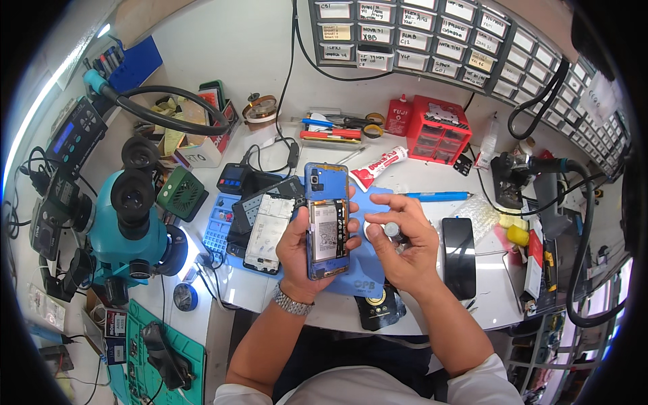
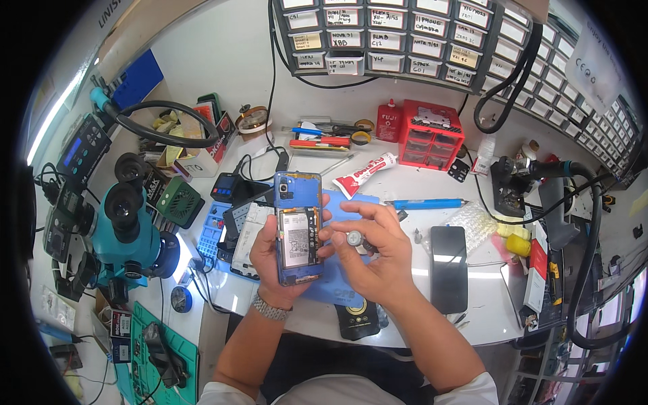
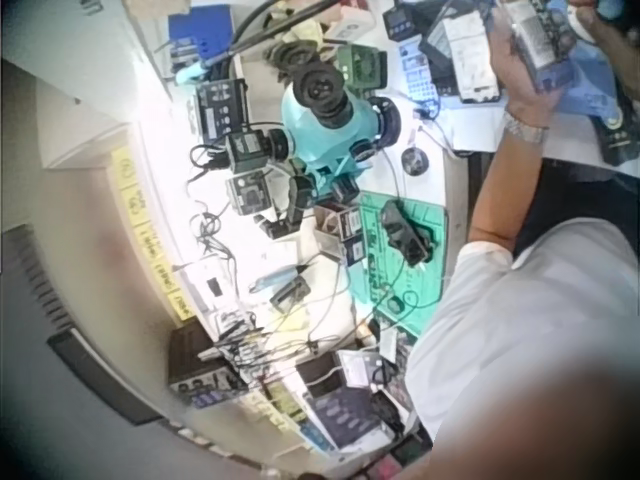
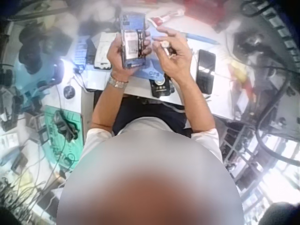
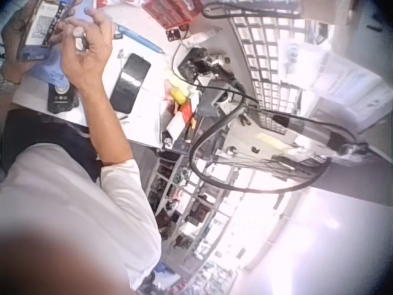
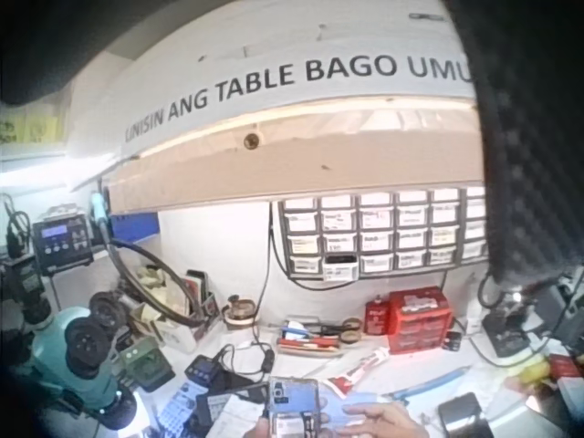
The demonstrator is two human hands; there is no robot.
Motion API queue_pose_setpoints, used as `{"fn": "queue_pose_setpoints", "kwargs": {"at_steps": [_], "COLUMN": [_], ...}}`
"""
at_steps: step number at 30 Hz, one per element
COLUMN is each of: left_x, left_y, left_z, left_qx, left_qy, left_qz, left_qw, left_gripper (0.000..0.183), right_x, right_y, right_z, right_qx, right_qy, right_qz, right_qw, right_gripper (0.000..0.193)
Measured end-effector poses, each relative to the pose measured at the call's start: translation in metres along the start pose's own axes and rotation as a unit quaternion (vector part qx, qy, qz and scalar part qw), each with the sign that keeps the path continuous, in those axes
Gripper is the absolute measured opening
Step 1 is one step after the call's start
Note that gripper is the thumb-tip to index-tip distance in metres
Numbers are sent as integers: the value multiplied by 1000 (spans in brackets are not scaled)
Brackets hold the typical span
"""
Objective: The person disassembles a smartphone, removes the battery and internal components, and uses a screwdriver to manipulate screws and connectors. They reassemble the phone and test the screen by powering it on.
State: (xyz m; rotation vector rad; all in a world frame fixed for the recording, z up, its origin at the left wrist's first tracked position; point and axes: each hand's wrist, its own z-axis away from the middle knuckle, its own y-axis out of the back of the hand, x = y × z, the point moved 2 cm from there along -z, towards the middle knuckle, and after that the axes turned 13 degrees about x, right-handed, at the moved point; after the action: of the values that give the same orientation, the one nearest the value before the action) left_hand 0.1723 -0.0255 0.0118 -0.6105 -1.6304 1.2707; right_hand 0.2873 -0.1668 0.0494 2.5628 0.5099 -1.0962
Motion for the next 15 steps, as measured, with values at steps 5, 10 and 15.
{"fn": "queue_pose_setpoints", "kwargs": {"at_steps": [5, 10, 15], "left_x": [3, 6, 6], "left_y": [4, 8, 7], "left_z": [-1, -2, -3], "left_qx": [21, -12, -26], "left_qy": [-27, -10, -7], "left_qz": [37, 79, 99], "left_qw": [999, 997, 995], "left_gripper": [92, 103, 100], "right_x": [-6, -15, -7], "right_y": [2, -4, -6], "right_z": [5, 12, 16], "right_qx": [-52, -104, -96], "right_qy": [78, 107, 113], "right_qz": [36, 32, 45], "right_qw": [995, 988, 988], "right_gripper": [32, 43, 48]}}
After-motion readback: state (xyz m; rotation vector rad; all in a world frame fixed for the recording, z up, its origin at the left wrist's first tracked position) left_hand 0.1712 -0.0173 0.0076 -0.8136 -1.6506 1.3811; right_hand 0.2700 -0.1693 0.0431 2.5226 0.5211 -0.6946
